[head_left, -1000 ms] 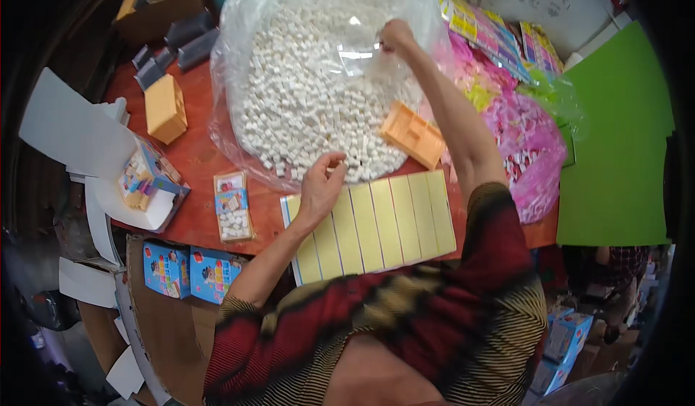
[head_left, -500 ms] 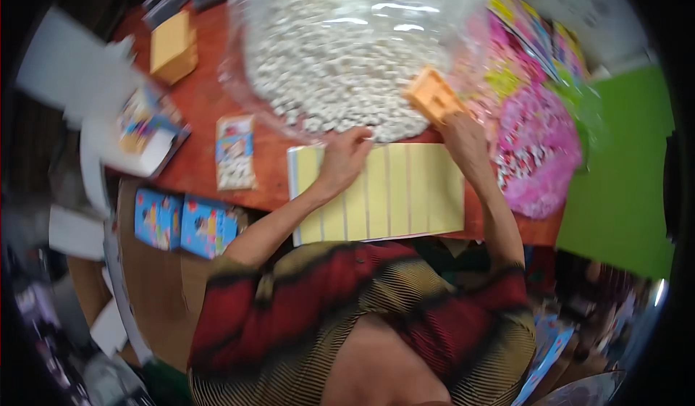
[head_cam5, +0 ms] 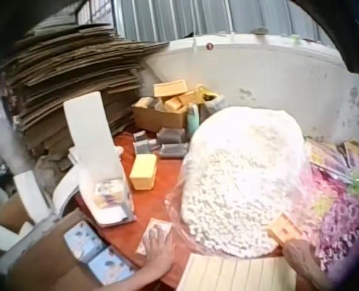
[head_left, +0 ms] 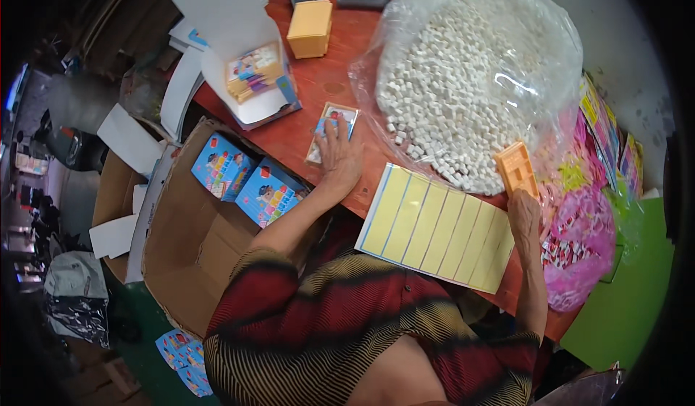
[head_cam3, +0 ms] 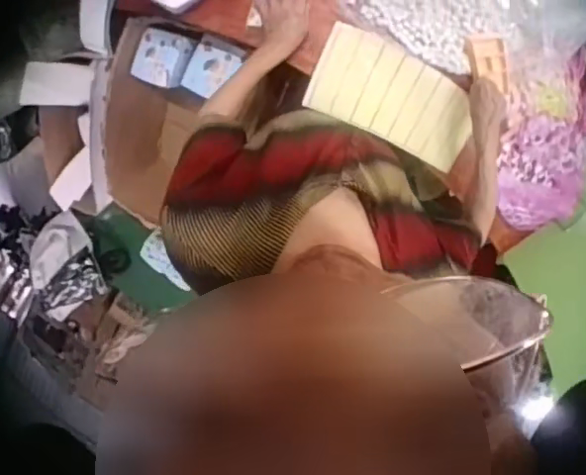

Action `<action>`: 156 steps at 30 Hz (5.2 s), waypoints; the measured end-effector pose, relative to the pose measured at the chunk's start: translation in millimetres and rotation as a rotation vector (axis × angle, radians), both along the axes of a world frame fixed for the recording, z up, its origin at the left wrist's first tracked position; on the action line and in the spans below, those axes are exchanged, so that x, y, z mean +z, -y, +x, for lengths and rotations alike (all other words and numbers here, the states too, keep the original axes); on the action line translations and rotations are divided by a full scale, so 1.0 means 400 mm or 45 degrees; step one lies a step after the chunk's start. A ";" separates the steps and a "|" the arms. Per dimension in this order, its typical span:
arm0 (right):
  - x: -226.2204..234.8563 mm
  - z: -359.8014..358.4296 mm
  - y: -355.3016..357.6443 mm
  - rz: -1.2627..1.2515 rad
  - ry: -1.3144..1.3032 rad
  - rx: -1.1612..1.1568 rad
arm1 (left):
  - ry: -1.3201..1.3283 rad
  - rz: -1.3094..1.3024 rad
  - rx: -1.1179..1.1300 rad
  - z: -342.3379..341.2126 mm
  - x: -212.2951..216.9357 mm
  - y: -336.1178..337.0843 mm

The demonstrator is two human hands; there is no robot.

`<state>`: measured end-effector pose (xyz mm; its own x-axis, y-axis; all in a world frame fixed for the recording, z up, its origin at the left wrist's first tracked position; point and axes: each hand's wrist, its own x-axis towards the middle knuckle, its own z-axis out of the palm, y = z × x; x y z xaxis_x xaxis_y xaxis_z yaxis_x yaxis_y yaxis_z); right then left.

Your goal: Packing small white blocks into plastic trays, applying labels, and placing them into boxes.

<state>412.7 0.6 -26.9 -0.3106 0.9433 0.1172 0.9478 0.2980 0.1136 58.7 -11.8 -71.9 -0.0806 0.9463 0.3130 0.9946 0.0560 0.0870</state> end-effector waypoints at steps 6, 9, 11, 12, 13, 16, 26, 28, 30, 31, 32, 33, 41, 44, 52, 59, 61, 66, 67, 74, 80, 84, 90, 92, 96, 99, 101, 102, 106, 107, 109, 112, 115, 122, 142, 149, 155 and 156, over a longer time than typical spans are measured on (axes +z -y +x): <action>0.009 0.018 0.008 0.132 -0.008 -0.010 | -0.067 -0.030 0.249 0.002 -0.023 -0.136; -0.030 0.030 -0.026 0.269 -0.171 0.129 | 0.039 -0.195 0.282 -0.039 0.036 -0.163; -0.008 0.000 -0.035 0.400 -0.182 0.173 | -0.043 -0.076 0.274 -0.062 0.042 -0.160; 0.010 0.001 -0.034 0.408 -0.181 0.133 | -0.041 -0.009 0.222 -0.057 0.050 -0.165; 0.022 -0.006 -0.036 0.422 -0.205 0.118 | -0.056 0.065 0.200 -0.053 0.065 -0.153; 0.076 -0.023 -0.014 0.419 -0.245 -0.002 | 0.317 0.372 -0.225 -0.004 0.101 -0.129; 0.072 -0.259 -0.007 0.273 -0.653 0.439 | 3.018 -0.651 -0.549 0.332 0.182 -0.060; 0.074 -0.280 -0.032 0.277 -0.709 0.486 | 2.967 -0.597 -0.437 0.322 0.152 -0.097; 0.068 -0.287 -0.065 0.196 -0.700 0.609 | 2.924 -0.513 -0.245 0.306 0.144 -0.120; 0.073 -0.290 -0.068 0.194 -0.707 0.616 | 2.919 -0.504 -0.238 0.296 0.141 -0.127; 0.088 -0.289 -0.072 0.259 -0.819 0.633 | 2.967 -0.428 -0.202 0.285 0.142 -0.135; 0.095 -0.288 -0.077 0.323 -0.930 0.648 | 3.014 -0.352 -0.166 0.271 0.142 -0.143; 0.015 -0.343 -0.311 0.216 -0.704 0.494 | 2.944 0.081 -0.116 0.158 0.144 -0.183; -0.006 -0.349 -0.332 0.253 -0.434 0.441 | 2.904 0.148 -0.075 0.168 0.138 -0.187; -0.014 -0.335 -0.375 0.083 -1.160 0.126 | 2.924 0.260 0.060 0.245 0.102 -0.255; -0.026 -0.384 -0.336 -0.017 -1.646 0.047 | 3.112 0.136 0.094 0.310 0.095 -0.303; -0.031 -0.392 -0.332 -0.052 -2.057 0.102 | 3.108 0.038 0.144 0.314 0.079 -0.318; -0.004 -0.378 -0.318 0.024 -2.269 0.115 | 3.188 -0.073 0.034 0.325 0.131 -0.299; -0.002 -0.378 -0.312 -0.002 -2.196 0.135 | 3.241 -0.199 0.057 0.326 0.136 -0.297; 0.059 -0.361 -0.309 0.002 -2.088 0.197 | 3.283 -0.245 -0.072 0.328 0.137 -0.304; 0.053 -0.308 -0.330 -0.082 -2.163 0.108 | 3.384 -0.332 -0.273 0.310 0.135 -0.301; 0.035 -0.342 -0.299 0.183 -0.909 0.025 | 3.437 -0.404 -0.242 0.307 0.124 -0.309; 0.050 -0.317 -0.305 0.170 -1.025 0.012 | 3.250 -0.445 -0.181 0.303 0.153 -0.275; 0.074 -0.271 -0.293 0.253 -1.716 0.066 | 3.349 -0.440 -0.308 0.294 0.142 -0.281; 0.023 -0.239 -0.261 0.503 -1.298 0.095 | 3.321 -0.460 -0.304 0.273 0.120 -0.299; 0.036 -0.285 -0.223 0.286 -0.955 0.176 | 3.266 -0.498 -0.293 0.249 0.136 -0.283; 0.051 -0.259 -0.202 0.195 -0.921 0.074 | 3.224 -0.534 -0.275 0.263 0.157 -0.266; 0.065 -0.244 -0.179 0.343 -0.992 0.127 | 3.186 -0.466 -0.251 0.266 0.160 -0.266; 0.075 -0.097 -0.066 0.470 -1.149 0.028 | 3.212 -0.522 -0.298 0.241 0.150 -0.261; 0.063 -0.044 -0.026 0.518 -1.155 -0.171 | 3.221 -0.532 -0.284 0.239 0.157 -0.254; 0.081 0.044 0.066 0.469 -1.361 -0.512 | 3.112 -0.500 -0.224 0.238 0.167 -0.241; 0.067 0.177 0.173 0.462 -1.126 -0.857 | 3.108 -0.512 -0.219 0.242 0.172 -0.228; 0.040 0.236 0.224 0.411 -0.870 -1.000 | 3.143 -0.580 -0.230 0.249 0.179 -0.210; -0.041 0.317 0.186 0.134 -0.097 -0.807 | 3.070 -0.669 -0.282 0.291 0.205 -0.179; -0.057 0.141 0.120 -0.077 -0.740 -0.921 | 3.173 -0.765 -0.294 0.287 0.178 -0.166; 0.007 0.204 0.078 -0.121 -1.512 -0.680 | 3.108 -0.794 -0.326 0.252 0.148 -0.176; -0.020 0.288 -0.133 0.573 -0.803 -0.558 | 3.107 -0.823 -0.278 0.279 0.151 -0.169; -0.024 0.281 -0.146 0.455 -0.749 -0.702 | 3.092 -0.846 -0.266 0.279 0.148 -0.168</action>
